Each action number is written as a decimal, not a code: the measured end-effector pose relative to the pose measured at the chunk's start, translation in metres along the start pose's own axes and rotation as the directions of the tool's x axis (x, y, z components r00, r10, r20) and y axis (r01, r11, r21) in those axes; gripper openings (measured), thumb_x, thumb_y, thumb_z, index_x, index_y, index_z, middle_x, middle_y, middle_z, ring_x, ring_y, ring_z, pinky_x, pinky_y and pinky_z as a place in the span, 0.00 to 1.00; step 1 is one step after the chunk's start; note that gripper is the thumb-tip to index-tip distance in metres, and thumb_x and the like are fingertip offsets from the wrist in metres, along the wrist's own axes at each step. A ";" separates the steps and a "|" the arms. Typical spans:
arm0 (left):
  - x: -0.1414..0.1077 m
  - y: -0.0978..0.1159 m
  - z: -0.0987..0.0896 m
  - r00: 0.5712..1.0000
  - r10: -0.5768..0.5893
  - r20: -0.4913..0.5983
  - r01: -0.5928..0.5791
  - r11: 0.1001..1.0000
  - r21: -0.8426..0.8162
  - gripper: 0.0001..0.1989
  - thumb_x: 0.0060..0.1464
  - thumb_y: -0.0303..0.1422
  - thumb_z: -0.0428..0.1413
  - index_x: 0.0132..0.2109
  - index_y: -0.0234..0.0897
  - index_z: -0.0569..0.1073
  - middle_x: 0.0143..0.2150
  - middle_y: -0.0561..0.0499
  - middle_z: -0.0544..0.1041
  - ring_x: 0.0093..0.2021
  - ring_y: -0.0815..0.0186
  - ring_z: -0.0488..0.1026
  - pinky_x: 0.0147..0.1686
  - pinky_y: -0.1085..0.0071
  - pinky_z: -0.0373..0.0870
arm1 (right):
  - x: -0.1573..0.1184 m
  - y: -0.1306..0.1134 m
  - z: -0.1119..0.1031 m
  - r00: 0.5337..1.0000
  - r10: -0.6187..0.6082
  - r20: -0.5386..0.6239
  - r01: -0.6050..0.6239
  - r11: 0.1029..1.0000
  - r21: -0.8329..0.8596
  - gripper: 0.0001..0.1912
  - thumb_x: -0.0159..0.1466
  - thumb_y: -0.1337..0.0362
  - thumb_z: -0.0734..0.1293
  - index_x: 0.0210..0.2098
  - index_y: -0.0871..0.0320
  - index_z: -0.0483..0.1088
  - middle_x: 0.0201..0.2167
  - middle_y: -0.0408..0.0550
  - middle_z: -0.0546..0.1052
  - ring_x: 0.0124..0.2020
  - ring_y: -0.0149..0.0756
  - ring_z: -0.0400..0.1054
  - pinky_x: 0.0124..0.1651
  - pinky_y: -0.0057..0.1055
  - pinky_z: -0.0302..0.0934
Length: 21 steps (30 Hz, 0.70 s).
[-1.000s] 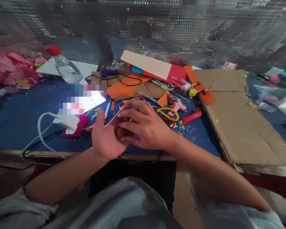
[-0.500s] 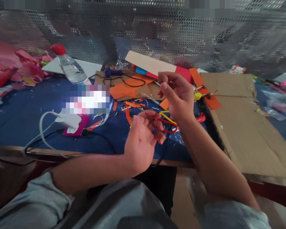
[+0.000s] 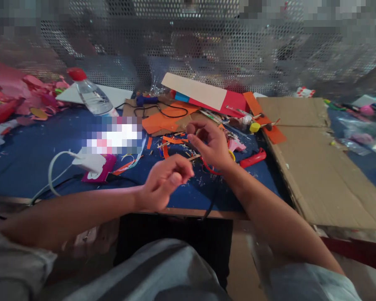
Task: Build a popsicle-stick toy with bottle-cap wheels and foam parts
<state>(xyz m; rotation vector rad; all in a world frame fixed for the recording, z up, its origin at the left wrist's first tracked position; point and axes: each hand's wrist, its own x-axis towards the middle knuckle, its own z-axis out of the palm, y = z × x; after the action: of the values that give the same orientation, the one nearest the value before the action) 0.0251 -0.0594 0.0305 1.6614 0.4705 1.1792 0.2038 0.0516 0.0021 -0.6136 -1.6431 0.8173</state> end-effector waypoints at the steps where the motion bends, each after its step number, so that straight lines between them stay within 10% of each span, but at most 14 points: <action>1: -0.004 0.001 -0.008 0.991 -0.095 -0.092 0.089 0.994 -0.063 0.21 0.72 0.53 0.56 0.47 0.37 0.73 0.32 0.54 0.68 0.28 0.71 0.60 0.26 0.72 0.57 | -0.002 -0.003 0.001 0.999 -0.030 0.028 0.031 0.999 -0.034 0.16 0.70 0.54 0.76 0.53 0.53 0.77 0.38 0.42 0.77 0.33 0.28 0.69 0.36 0.29 0.67; 7: -0.007 -0.002 -0.040 0.856 -0.436 -0.279 0.379 0.895 -0.236 0.33 0.58 0.65 0.64 0.45 0.39 0.70 0.30 0.56 0.66 0.25 0.72 0.60 0.23 0.76 0.56 | -0.013 -0.020 0.011 0.933 -0.283 0.220 0.330 0.919 -0.217 0.18 0.69 0.57 0.78 0.56 0.54 0.79 0.43 0.49 0.81 0.34 0.32 0.73 0.34 0.30 0.71; 12: -0.007 -0.004 -0.045 0.869 -0.462 -0.175 0.435 0.884 -0.174 0.34 0.60 0.65 0.62 0.33 0.35 0.70 0.27 0.56 0.65 0.24 0.74 0.60 0.23 0.76 0.54 | -0.019 -0.029 0.018 0.866 -0.380 0.326 0.472 0.836 -0.279 0.17 0.72 0.57 0.75 0.58 0.53 0.79 0.45 0.52 0.82 0.44 0.39 0.79 0.45 0.35 0.79; 21: -0.015 0.002 -0.053 0.894 -0.407 -0.189 0.417 0.909 0.016 0.28 0.65 0.58 0.63 0.40 0.34 0.78 0.25 0.57 0.67 0.24 0.74 0.59 0.23 0.76 0.56 | -0.025 -0.032 0.027 0.848 -0.401 0.346 0.503 0.813 -0.291 0.28 0.69 0.53 0.77 0.66 0.55 0.75 0.47 0.52 0.79 0.47 0.39 0.78 0.50 0.37 0.80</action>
<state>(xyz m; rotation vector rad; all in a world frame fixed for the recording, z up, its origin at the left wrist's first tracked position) -0.0280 -0.0457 0.0264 1.4108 0.9321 1.0057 0.1843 0.0073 0.0089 -0.3386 -2.1144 0.2323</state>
